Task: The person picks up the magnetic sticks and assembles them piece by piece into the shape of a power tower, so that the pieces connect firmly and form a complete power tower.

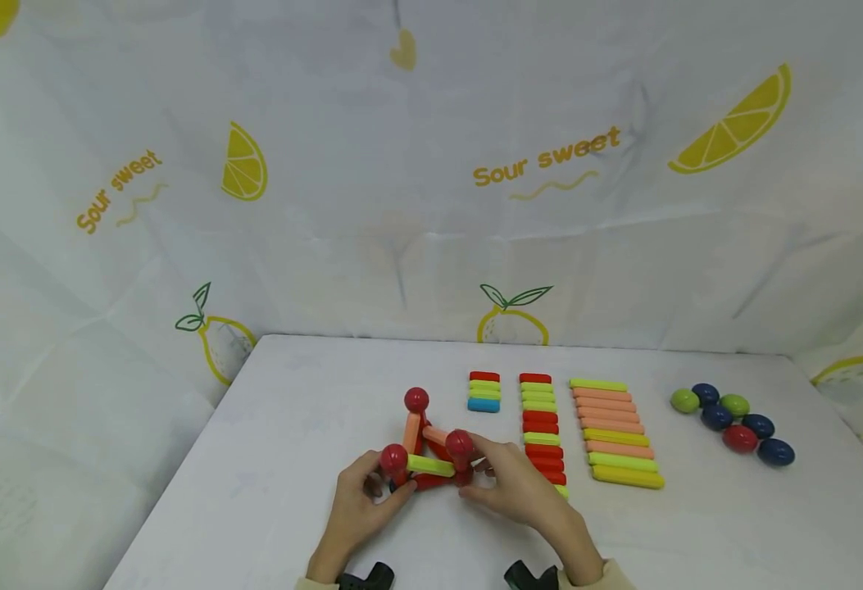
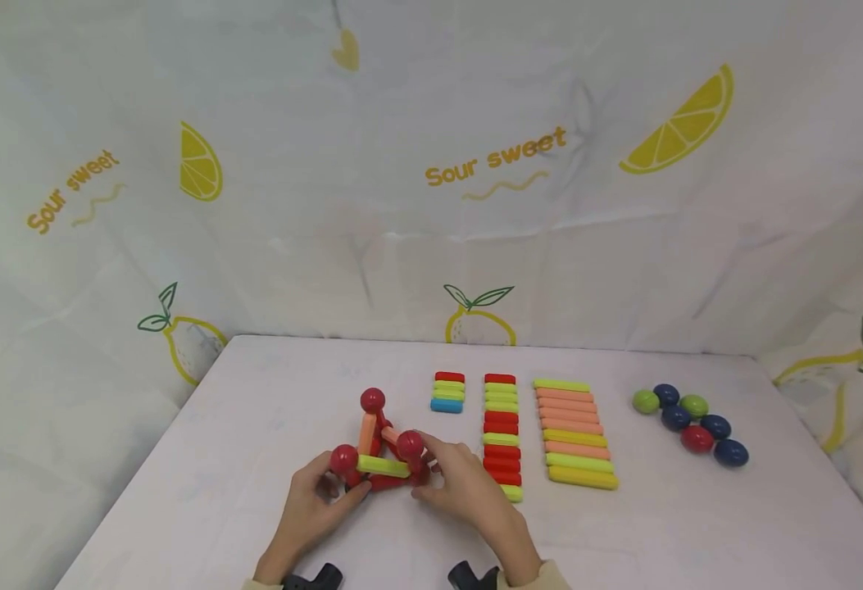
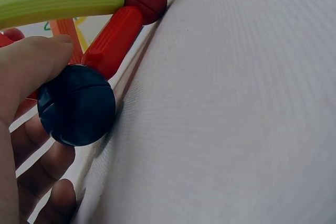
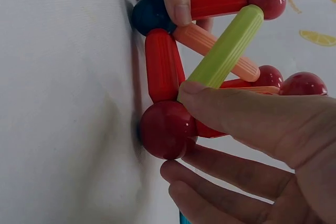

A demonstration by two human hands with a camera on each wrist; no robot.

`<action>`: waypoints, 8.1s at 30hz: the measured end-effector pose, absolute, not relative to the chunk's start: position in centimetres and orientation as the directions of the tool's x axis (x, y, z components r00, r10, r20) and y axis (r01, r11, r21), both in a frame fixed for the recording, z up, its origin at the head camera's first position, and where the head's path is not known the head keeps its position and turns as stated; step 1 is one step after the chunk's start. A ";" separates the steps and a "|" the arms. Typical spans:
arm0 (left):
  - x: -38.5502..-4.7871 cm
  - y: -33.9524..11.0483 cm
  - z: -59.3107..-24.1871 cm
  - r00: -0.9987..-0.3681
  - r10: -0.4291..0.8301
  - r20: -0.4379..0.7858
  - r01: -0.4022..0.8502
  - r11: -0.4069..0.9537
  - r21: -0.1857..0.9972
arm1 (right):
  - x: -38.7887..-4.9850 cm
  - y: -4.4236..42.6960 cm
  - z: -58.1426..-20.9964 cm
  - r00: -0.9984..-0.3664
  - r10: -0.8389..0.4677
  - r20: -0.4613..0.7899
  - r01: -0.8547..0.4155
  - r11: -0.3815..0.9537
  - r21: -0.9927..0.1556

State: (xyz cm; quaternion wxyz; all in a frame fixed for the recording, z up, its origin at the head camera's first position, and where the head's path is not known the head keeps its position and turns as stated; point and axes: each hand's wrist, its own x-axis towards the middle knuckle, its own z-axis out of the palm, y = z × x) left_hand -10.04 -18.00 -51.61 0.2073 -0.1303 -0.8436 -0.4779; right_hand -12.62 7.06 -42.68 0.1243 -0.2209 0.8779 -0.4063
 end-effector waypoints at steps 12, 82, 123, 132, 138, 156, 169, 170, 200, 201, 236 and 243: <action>-9.9 -18.0 -51.4 -0.888 0.105 0.447 0.442 0.461 0.770 | -14.2 7.5 -41.8 -0.906 -0.415 -0.084 -0.239 0.665 -0.708; -11.2 -17.2 -51.1 -0.870 0.282 0.404 0.487 0.371 0.791 | -9.9 5.1 -38.3 -0.805 -0.539 0.247 -0.577 0.617 -0.535; -11.3 -16.6 -51.1 -0.928 0.233 0.291 0.372 0.595 0.712 | -14.7 6.5 -38.1 -0.892 -0.257 0.371 -0.450 0.565 -0.691; -11.5 -16.4 -51.0 -0.903 0.271 0.334 0.430 0.530 0.731 | -21.0 7.1 -42.5 -0.929 -0.371 -0.011 -0.318 0.811 -0.491; -11.6 -16.3 -50.9 -0.918 0.260 0.300 0.397 0.566 0.722 | -21.5 6.9 -43.5 -0.935 -0.353 -0.016 -0.307 0.833 -0.461; -11.4 -16.5 -50.7 -0.931 0.247 0.267 0.362 0.553 0.750 | -21.1 6.6 -44.6 -0.947 -0.321 0.013 -0.287 0.827 -0.483; -11.6 -16.7 -51.1 -0.908 0.259 0.331 0.420 0.542 0.728 | -15.6 6.3 -38.4 -0.801 -0.513 0.307 -0.573 0.510 -0.642; -11.7 -16.8 -51.2 -0.900 0.264 0.346 0.436 0.537 0.722 | -15.1 6.2 -38.1 -0.778 -0.544 0.313 -0.591 0.467 -0.658; -11.6 -17.0 -51.5 -0.873 0.297 0.387 0.486 0.465 0.740 | -11.6 4.0 -38.3 -0.758 -0.600 0.256 -0.634 0.585 -0.506; -11.6 -16.9 -51.4 -0.877 0.294 0.379 0.478 0.470 0.742 | -11.4 4.2 -38.3 -0.773 -0.575 0.266 -0.621 0.601 -0.504; -10.9 -16.8 -50.9 -0.940 0.192 0.283 0.337 0.657 0.674 | -9.9 3.8 -38.6 -0.663 -0.745 0.076 -0.526 0.390 -0.756; -11.4 -16.6 -50.9 -0.931 0.208 0.301 0.365 0.586 0.723 | -11.5 5.0 -37.6 -0.730 -0.611 0.307 -0.588 0.333 -0.737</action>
